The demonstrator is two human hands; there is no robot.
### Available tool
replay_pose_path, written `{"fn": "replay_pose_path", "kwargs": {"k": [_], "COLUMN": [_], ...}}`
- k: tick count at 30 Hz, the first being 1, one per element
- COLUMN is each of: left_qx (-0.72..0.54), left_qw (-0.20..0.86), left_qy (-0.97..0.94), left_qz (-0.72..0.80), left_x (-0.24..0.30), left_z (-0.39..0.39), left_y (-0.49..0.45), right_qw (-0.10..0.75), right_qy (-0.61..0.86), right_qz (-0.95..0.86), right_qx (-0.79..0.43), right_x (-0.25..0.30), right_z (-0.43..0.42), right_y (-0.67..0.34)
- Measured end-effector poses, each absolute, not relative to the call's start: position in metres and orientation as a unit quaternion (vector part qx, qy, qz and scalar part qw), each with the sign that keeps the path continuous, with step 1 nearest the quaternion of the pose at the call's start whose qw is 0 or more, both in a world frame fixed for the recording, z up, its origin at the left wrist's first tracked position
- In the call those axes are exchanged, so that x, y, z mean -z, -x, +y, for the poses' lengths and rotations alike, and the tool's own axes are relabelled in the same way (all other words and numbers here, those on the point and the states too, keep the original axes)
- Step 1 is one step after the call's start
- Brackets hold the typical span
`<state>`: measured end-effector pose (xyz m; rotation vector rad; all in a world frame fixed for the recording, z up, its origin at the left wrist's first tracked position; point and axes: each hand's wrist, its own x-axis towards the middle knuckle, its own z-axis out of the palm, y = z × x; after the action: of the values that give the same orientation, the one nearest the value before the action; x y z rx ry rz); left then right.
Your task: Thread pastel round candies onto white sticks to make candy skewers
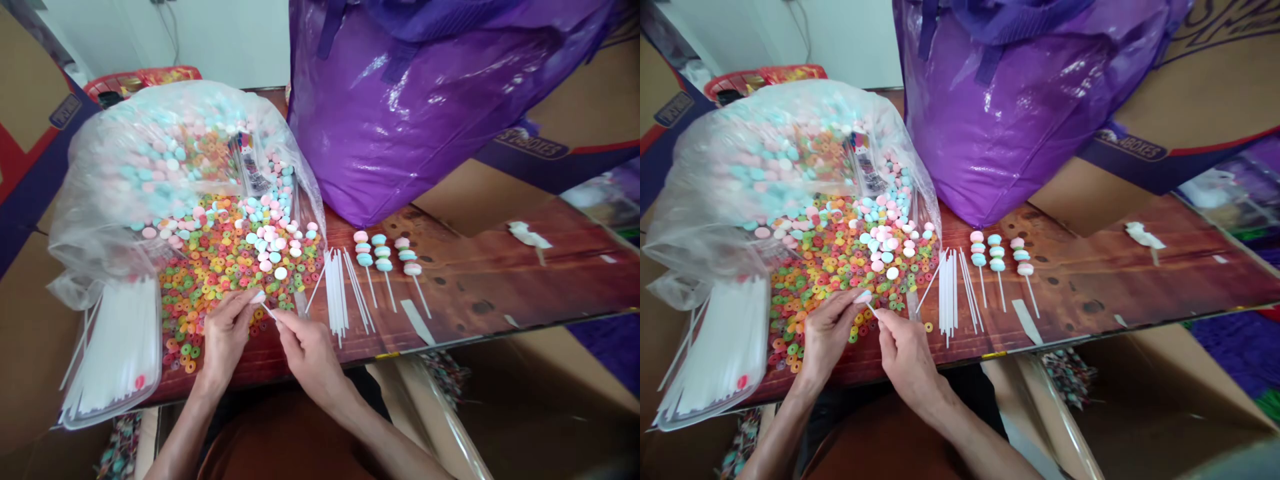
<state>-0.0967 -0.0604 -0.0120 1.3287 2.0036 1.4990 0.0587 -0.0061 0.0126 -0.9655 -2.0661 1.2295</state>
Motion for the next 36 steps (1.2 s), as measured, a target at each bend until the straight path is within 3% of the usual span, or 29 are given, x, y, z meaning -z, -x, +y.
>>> {"fn": "replay_pose_path", "kwargs": {"k": [11,17,20,30,36], "left_qx": [-0.44,-0.165,-0.104,-0.269,-0.483], "left_qw": [0.151,0.05,0.029,0.087,0.265], "left_qy": [-0.573,-0.631,-0.64,-0.592,-0.456], "left_qz": [0.675,0.756,0.761,0.754,0.699], "left_x": [0.005,0.004,0.007,0.008,0.012], "left_z": [-0.038,0.001,0.007,0.001,-0.004], "left_y": [0.051,0.038,0.035,0.048,0.067], "right_qw": [0.298,0.284,0.287,0.293,0.286], "right_qy": [0.448,0.508,0.506,0.494,0.443], "right_qz": [-0.704,-0.702,-0.714,-0.72,-0.731], "right_qx": [-0.464,-0.412,-0.389,-0.389,-0.433], "right_x": [-0.001,0.008,0.012,0.014,0.005], "right_z": [0.012,0.025,0.023,0.018,0.013], "right_y": [-0.084,-0.117,-0.117,-0.113,-0.108]}}
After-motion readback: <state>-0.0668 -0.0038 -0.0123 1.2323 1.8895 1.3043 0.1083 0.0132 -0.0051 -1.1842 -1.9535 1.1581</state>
